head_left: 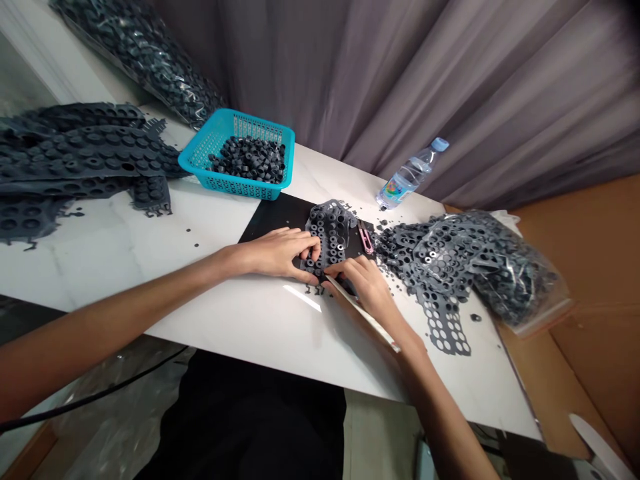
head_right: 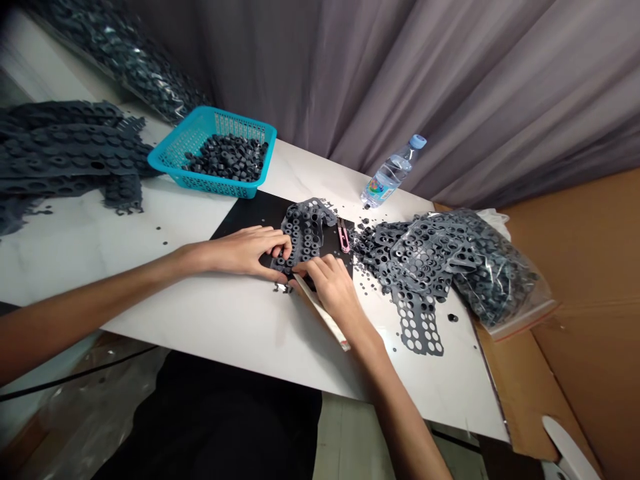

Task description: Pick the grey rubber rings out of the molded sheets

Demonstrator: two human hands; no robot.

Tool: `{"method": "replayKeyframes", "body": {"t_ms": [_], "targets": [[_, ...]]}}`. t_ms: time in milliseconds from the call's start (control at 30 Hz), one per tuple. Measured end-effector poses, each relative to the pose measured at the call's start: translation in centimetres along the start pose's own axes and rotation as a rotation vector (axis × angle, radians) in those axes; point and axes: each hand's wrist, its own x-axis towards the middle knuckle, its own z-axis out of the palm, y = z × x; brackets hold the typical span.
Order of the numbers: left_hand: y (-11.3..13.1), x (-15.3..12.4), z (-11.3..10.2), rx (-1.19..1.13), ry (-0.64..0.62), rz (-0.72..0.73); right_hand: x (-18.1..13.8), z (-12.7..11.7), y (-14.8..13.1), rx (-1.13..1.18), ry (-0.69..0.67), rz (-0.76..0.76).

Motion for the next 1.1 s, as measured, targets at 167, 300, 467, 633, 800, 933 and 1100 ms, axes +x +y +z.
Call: {"method": "replayKeyframes", "body": {"t_ms": [167,300,467,633,800,933,1100], "targets": [[0.2,0.0,-0.1,-0.002,-0.001,-0.006,0.0,-0.3,-0.4,0.034,0.006,-0.013],[0.2,0.0,-0.1,0.004,0.000,-0.012,-0.1,-0.1,-0.1,0.058,0.005,-0.040],[0.0,0.0,0.0,-0.002,0.010,-0.002,-0.2,0.4,0.2,0.043,0.037,-0.042],[-0.2,0.1,0.2,-0.001,0.013,0.017,-0.1,0.3,-0.1,-0.002,-0.002,-0.004],[-0.2,0.0,0.1,0.006,0.016,0.030,0.0,0.1,-0.7,-0.093,-0.069,-0.032],[-0.2,0.0,0.1,0.010,0.013,0.024,0.0,0.5,-0.9,-0.186,-0.081,-0.050],[-0.1,0.1,0.0,0.009,0.000,0.020,-0.2,1.3,-1.2,-0.267,-0.049,-0.031]]}}
